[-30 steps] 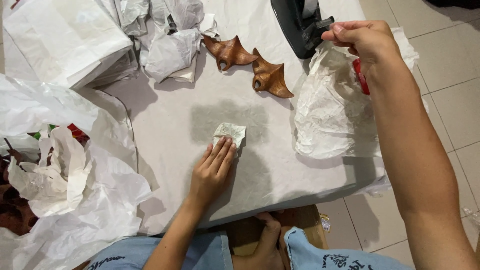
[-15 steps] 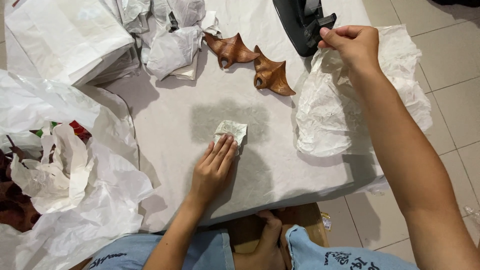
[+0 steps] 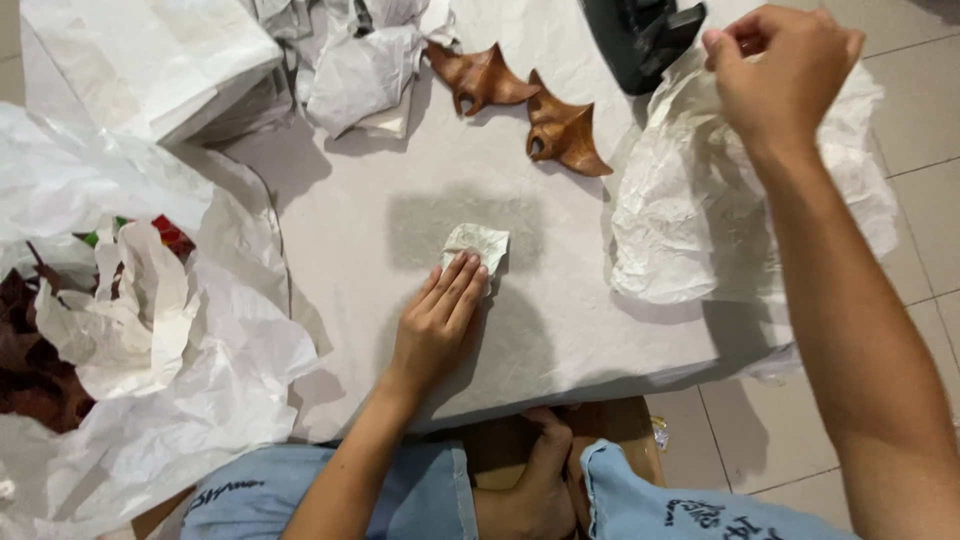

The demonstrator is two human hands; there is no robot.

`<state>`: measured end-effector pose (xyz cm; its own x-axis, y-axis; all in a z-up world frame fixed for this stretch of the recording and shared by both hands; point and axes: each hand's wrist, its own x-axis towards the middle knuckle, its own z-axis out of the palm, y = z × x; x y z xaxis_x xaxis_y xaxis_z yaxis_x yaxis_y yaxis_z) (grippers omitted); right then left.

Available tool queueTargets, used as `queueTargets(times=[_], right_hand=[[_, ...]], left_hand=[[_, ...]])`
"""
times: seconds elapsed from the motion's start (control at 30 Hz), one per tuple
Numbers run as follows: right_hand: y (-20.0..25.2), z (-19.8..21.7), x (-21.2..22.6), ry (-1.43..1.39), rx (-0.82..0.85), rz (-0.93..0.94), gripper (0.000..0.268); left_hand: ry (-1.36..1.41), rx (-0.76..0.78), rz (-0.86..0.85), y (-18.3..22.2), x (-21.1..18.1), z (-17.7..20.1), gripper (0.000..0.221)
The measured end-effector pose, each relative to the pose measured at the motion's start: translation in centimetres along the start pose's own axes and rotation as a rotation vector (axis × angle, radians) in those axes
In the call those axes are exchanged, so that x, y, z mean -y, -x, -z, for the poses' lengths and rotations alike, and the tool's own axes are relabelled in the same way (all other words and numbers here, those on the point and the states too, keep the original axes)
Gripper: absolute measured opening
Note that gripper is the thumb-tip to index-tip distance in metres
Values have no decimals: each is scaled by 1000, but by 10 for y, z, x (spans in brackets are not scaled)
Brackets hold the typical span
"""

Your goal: Wrapping small decorative items in tissue paper and cutting the paper with a utility knife

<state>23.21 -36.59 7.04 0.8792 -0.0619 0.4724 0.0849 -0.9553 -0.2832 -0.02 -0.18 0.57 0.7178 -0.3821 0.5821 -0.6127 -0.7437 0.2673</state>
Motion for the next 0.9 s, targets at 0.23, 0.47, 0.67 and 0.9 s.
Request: queueTargets(times=[0.23,0.47,0.67,0.9], right_hand=[[71,77,138,-691,620,-193,8],[154,39,171,-887,1015,-178,47],[168,31,185,-753,1003,-296,35],[177,7,182,-579,952,-252,37]], left_hand=[[-9,2,28,0,-1,-2,29],[-23,-65,129,7,4,-15,43],[-29,-71,131,9,5,-17,47],[-157,-67,22,13,10,-22,44]])
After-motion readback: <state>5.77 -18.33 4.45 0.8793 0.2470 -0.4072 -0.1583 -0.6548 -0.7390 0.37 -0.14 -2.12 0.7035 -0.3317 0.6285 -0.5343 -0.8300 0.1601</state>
